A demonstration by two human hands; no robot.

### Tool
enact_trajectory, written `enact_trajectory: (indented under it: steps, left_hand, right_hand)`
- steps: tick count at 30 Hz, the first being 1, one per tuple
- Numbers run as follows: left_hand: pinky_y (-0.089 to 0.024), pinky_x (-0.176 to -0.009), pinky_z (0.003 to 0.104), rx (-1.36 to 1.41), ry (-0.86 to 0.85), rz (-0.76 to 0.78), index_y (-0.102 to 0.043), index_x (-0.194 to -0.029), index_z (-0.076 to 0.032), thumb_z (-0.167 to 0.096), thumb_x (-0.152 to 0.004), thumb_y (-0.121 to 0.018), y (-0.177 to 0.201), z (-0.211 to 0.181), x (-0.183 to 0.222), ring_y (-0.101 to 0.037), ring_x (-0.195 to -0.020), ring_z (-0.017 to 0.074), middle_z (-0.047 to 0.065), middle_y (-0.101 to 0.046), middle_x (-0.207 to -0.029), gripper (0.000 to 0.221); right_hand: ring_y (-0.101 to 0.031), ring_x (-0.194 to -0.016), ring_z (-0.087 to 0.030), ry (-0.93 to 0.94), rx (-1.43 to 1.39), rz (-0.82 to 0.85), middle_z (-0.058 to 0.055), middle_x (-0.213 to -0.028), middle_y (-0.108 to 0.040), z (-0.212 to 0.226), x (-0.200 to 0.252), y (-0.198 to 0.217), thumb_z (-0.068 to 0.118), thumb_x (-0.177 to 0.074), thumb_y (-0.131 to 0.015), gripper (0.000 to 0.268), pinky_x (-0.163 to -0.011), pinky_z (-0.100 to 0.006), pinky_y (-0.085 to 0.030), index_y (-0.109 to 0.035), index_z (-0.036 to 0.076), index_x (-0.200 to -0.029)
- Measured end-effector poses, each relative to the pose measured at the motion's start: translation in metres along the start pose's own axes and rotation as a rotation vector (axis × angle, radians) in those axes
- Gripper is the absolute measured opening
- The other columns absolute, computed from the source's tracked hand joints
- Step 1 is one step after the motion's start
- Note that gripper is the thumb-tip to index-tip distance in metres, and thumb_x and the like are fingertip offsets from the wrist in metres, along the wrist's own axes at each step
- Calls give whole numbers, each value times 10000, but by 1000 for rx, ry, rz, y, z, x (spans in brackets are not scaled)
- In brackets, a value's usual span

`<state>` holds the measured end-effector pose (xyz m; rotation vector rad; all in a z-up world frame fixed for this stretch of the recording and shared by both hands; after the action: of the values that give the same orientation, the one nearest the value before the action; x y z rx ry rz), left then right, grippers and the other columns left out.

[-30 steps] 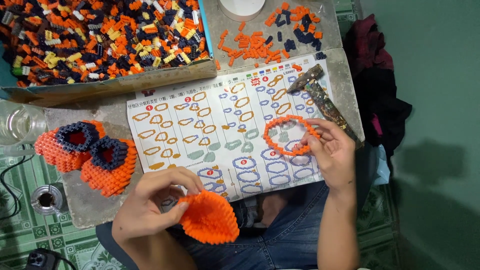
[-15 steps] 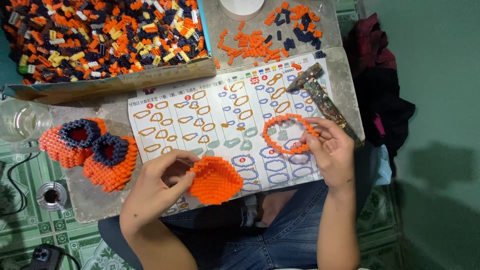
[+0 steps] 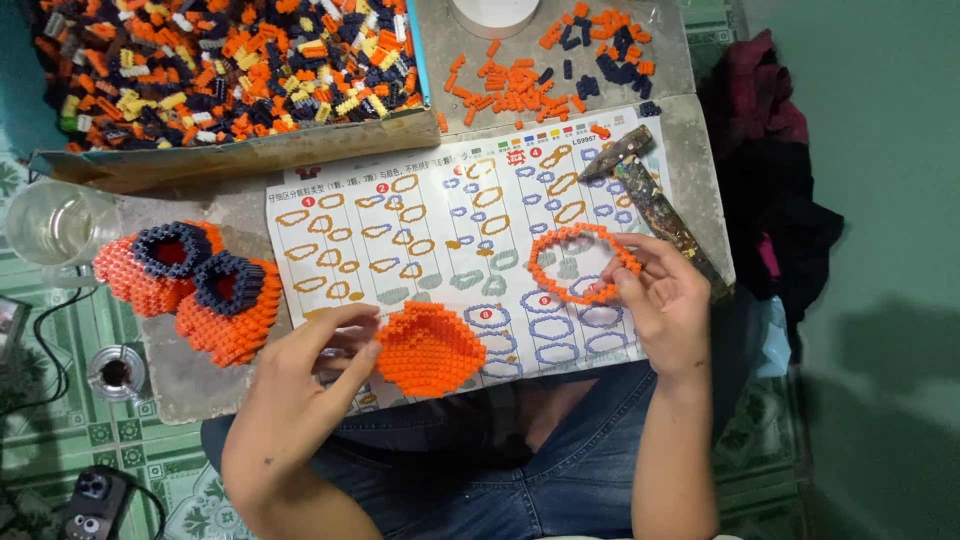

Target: The person assembles a 3D model using small interlocking plastic blocks and a small hammer while following a printed instruction sheet.

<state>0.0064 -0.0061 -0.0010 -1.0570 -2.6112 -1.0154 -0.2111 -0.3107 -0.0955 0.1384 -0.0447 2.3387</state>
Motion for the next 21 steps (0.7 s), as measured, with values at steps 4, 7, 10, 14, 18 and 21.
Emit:
enact_trajectory:
  steps: [4, 7, 10, 14, 18, 21]
  left_hand:
    - [-677, -783, 301, -64, -38, -125, -802, -1307, -86, -87, -908, -797, -2, -2, 17, -810, -891, 160, 77, -863, -1079, 398]
    - [-715, -854, 351, -14, -206, -329, -726, -1409, -22, -21, -882, -806, -26, 14, 38, -823, -1017, 239, 198, -832, -1233, 533]
    - [-668, -1026, 425, -39, -263, -316, -677, -1411, 30, -33, -801, -834, -46, 29, 54, -796, -1207, 313, 247, -691, -1575, 633]
    - [-575, -1196, 497, -69, -242, -312, -646, -1478, -18, -81, -752, -896, -60, 33, 61, -659, -1497, 394, 238, -631, -1649, 770]
    - [-604, -1136, 515, -133, -297, -322, -644, -1482, -11, -124, -667, -994, -63, 27, 53, -694, -1406, 413, 283, -572, -1701, 894]
    - [-622, -1112, 527, -174, -324, -301, -644, -1490, -21, -156, -638, -1018, -63, 23, 45, -690, -1404, 425, 303, -547, -1719, 939]
  right_hand:
    - [-671, -1140, -207, 0, -36, 13, -193, -1210, -705, 1, 0, 1, -92, -989, -631, 462, -988, -272, -587, -640, -78, -1451]
    - [-663, -1193, -229, -5, -71, 31, -219, -1314, -689, 0, 0, 1, -114, -983, -628, 498, -1013, -278, -599, -621, -76, -1480]
    - [-672, -1148, -221, 7, -98, 49, -238, -1343, -688, -2, 1, 1, -97, -993, -637, 484, -973, -273, -621, -608, -90, -1476]
    - [-679, -1163, -238, 7, -84, 59, -261, -1381, -683, 5, 1, -2, -95, -993, -638, 489, -985, -299, -643, -609, -98, -1481]
    - [-688, -1121, -227, 18, -93, 74, -260, -1402, -677, 5, 2, 0, -78, -1002, -649, 499, -982, -287, -631, -599, -98, -1499]
    - [-699, -1099, -229, 18, -104, 78, -266, -1407, -683, 5, 3, 0, -75, -1005, -654, 494, -984, -289, -625, -599, -106, -1496]
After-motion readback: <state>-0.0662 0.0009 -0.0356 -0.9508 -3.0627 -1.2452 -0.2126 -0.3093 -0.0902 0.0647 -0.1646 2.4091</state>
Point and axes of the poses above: each hand's wrist, its own x-axis away from the middle knuckle, its own y-axis out of the back of the hand, z = x × y, the point moved 2 cm from there along -x, towards the middle knuckle
